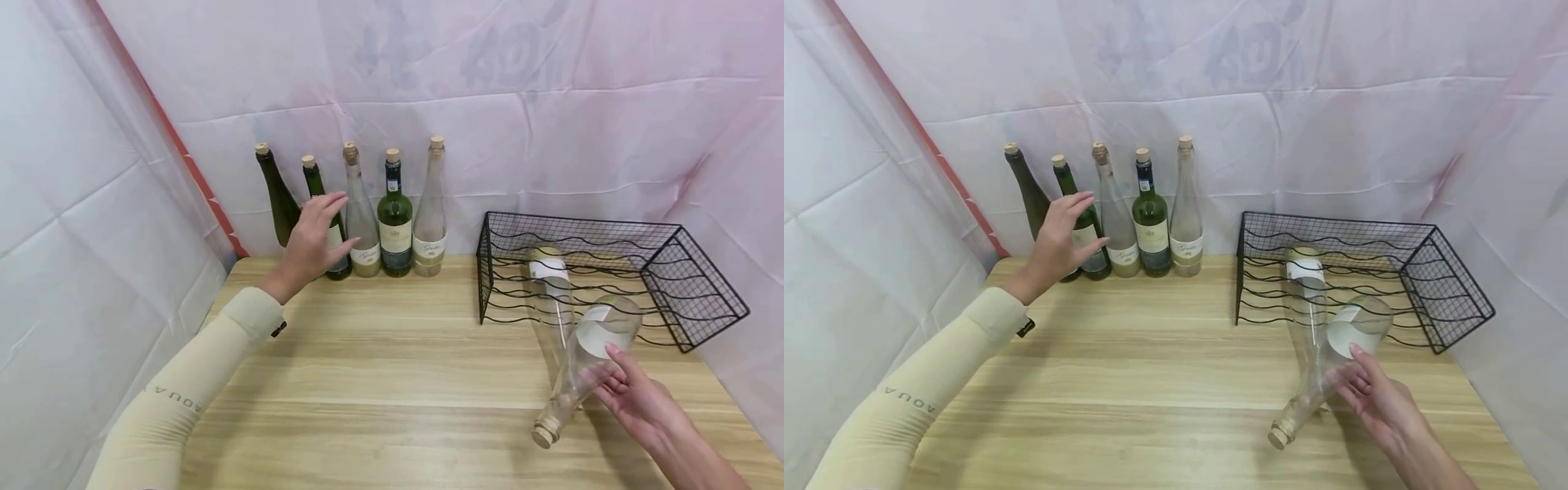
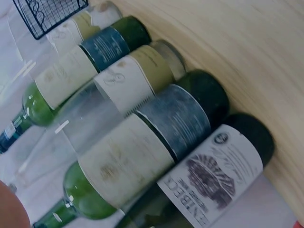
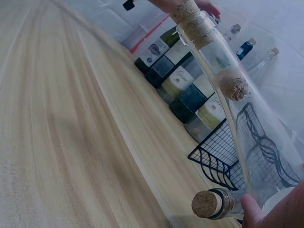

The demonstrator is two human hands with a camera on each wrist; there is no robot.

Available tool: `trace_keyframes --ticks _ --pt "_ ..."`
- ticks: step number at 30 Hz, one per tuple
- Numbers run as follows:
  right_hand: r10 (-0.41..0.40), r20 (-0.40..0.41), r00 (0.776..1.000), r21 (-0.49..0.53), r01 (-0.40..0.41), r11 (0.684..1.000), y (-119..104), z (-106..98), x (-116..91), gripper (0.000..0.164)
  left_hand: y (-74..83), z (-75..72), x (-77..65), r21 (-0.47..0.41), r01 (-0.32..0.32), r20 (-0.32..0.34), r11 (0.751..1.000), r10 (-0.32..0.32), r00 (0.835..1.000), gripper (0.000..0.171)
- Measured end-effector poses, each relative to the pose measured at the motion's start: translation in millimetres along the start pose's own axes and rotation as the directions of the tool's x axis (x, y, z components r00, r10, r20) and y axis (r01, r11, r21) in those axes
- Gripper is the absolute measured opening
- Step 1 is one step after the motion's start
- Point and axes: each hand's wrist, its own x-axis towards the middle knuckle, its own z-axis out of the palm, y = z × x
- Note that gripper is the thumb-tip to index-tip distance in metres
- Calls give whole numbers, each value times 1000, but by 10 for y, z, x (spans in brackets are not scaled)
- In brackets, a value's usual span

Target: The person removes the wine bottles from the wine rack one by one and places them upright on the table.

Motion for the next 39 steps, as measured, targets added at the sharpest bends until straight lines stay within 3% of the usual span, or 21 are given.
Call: trace_keyframes --ticks 16,27,39 --pt "15 -24 1000 -8 -16 1000 36 99 -68 18 303 199 46 -73 -170 36 983 173 984 73" --pt "2 44 999 49 -4 999 94 152 -123 13 503 291 103 -57 -298 89 953 302 949 60" --pt "5 -32 999 48 -4 999 165 218 -164 21 703 402 86 -52 -398 138 916 401 906 56"
